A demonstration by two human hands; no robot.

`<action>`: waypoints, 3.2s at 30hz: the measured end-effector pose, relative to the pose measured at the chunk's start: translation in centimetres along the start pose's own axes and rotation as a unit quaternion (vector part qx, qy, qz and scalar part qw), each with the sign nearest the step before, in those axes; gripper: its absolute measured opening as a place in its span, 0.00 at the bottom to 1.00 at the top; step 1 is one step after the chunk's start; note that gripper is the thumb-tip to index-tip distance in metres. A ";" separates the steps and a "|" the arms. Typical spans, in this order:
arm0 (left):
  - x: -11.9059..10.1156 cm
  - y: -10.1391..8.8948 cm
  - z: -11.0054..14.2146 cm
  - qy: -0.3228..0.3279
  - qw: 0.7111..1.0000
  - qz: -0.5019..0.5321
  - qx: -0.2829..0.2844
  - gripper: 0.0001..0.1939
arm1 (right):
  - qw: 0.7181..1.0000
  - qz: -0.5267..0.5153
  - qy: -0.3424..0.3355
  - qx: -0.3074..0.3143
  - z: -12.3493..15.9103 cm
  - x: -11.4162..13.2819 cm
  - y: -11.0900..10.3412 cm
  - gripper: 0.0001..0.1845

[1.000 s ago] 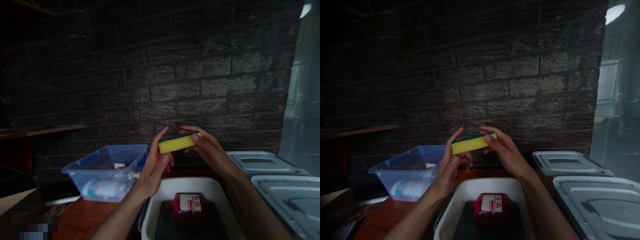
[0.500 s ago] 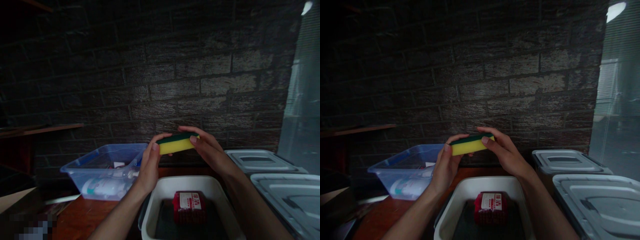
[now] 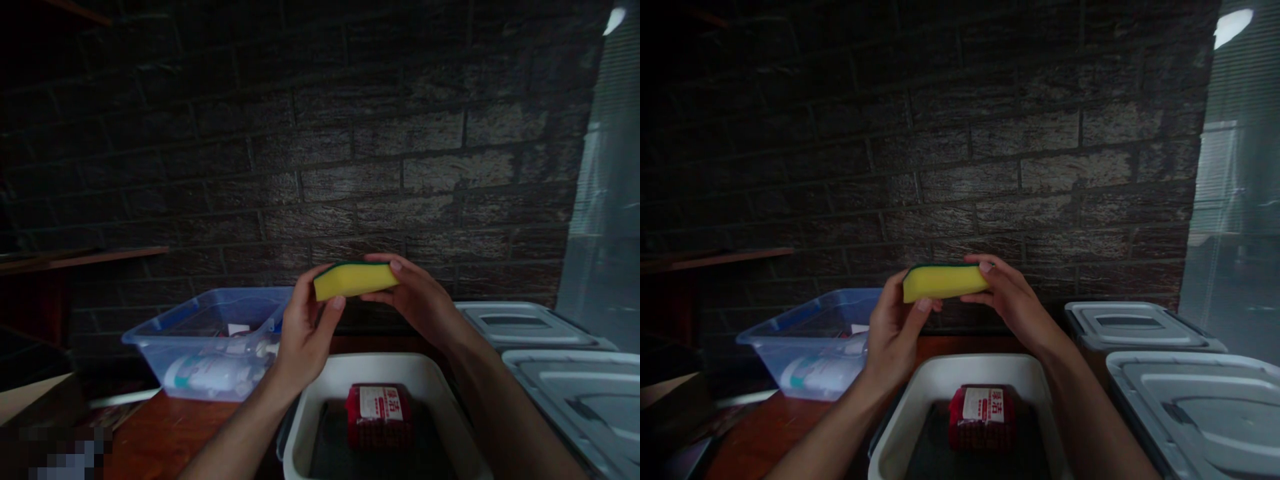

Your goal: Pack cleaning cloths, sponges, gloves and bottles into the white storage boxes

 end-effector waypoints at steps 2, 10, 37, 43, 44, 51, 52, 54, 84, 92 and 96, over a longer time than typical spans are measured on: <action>-0.6 -0.2 0.0 0.055 0.997 -0.055 -0.012 0.18 | 1.000 0.002 0.022 -0.012 0.1 -0.4 -0.2 0.19; -3.0 0.1 0.7 0.216 0.956 -0.193 0.035 0.24 | 0.996 0.044 0.055 -0.052 0.4 -1.9 -1.0 0.17; -2.4 0.0 0.3 0.166 0.970 -0.177 0.017 0.22 | 0.983 0.182 0.009 0.028 0.2 -1.3 0.3 0.29; -1.7 -0.1 0.4 0.124 0.982 -0.141 0.003 0.16 | 0.971 0.235 -0.014 0.038 -0.1 -1.6 -0.2 0.22; -1.6 -0.3 0.3 0.116 0.984 -0.135 -0.001 0.16 | 0.973 0.226 -0.013 0.041 -0.1 -1.6 -0.3 0.21; 1.2 -1.2 -1.0 -0.019 0.999 -0.049 0.005 0.10 | 0.993 0.105 -0.044 0.003 0.2 0.5 0.0 0.18; 1.8 -1.0 -1.2 -0.035 0.998 -0.051 0.017 0.11 | 0.993 0.102 -0.054 -0.008 0.3 0.8 0.0 0.18; 2.7 -0.7 -1.3 -0.049 0.996 -0.066 0.036 0.18 | 0.989 0.118 -0.084 -0.029 0.3 1.3 0.0 0.18; 2.0 0.5 -1.0 0.073 0.971 -0.184 0.131 0.26 | 0.901 0.361 -0.205 0.122 1.9 2.9 3.0 0.24; 2.7 0.9 -1.3 -0.024 0.985 -0.120 0.123 0.32 | 0.887 0.392 -0.210 0.127 2.1 3.2 3.2 0.28; 3.2 1.0 -1.0 -0.125 0.986 -0.009 0.114 0.36 | 0.887 0.392 -0.210 0.125 2.0 2.9 2.9 0.29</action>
Point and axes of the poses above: each hand's wrist, its own z-axis away from the middle knuckle, its own y-axis out of the palm, x = y × z, the point moved 6 cm from there along -z, towards the middle knuckle, and after that the axes turned 4 degrees about -x, right-handed, at the moved point
